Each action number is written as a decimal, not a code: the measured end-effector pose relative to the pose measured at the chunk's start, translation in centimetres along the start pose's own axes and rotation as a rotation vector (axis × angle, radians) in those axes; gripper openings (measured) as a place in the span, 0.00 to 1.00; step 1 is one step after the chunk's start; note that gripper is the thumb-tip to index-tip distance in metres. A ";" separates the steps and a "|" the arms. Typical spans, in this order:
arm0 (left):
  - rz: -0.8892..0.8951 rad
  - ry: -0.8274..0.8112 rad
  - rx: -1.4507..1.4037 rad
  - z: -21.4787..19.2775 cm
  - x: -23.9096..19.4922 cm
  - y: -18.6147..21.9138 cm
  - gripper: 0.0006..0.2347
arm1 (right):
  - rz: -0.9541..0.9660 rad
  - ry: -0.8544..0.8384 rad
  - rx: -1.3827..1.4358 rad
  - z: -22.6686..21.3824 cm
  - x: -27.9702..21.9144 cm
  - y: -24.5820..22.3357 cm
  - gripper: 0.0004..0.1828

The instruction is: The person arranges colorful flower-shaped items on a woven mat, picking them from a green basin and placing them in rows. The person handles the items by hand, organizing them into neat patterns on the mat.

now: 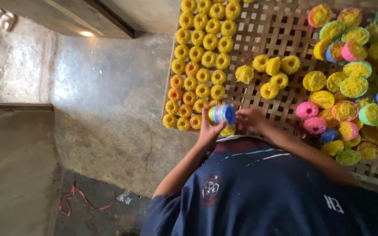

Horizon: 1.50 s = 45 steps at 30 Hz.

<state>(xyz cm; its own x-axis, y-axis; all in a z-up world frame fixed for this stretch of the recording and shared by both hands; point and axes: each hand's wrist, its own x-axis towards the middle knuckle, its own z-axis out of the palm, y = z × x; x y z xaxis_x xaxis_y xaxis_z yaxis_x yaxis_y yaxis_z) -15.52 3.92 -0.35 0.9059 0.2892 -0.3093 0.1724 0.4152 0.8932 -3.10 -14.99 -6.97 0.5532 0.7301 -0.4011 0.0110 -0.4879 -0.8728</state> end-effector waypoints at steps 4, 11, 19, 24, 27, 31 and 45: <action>0.045 -0.146 0.154 -1.0 -1.6 -1.3 0.34 | -0.055 0.015 -0.168 1.9 1.0 1.0 0.16; -0.038 -0.119 0.047 -0.7 -0.4 -0.4 0.31 | -0.229 -0.246 -0.062 1.9 1.1 0.2 0.20; -0.074 -0.113 -0.404 0.9 2.6 7.7 0.33 | -0.463 0.608 -0.160 -2.4 -3.1 -5.5 0.34; 0.030 -0.147 -0.354 2.8 3.7 9.9 0.35 | -0.414 0.547 -0.595 -3.6 -3.1 -6.7 0.37; 0.092 -0.159 -0.245 4.8 5.3 10.8 0.35 | -0.540 0.760 -0.558 -5.0 -3.3 -7.8 0.38; 0.115 -0.110 -0.031 6.8 6.8 10.3 0.38 | -0.453 0.776 -0.544 -5.0 -4.8 -8.2 0.37; 0.417 -0.355 -0.042 22.0 10.6 10.9 0.36 | -0.554 1.103 -0.356 -13.7 -11.7 -6.5 0.34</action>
<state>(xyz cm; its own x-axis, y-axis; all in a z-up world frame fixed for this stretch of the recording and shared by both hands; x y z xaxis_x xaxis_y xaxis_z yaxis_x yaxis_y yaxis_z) 4.51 -7.45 13.30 0.9703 0.1307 0.2037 -0.2381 0.3642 0.9003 1.73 -26.89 7.23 0.7950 0.1780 0.5799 0.5859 -0.4729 -0.6581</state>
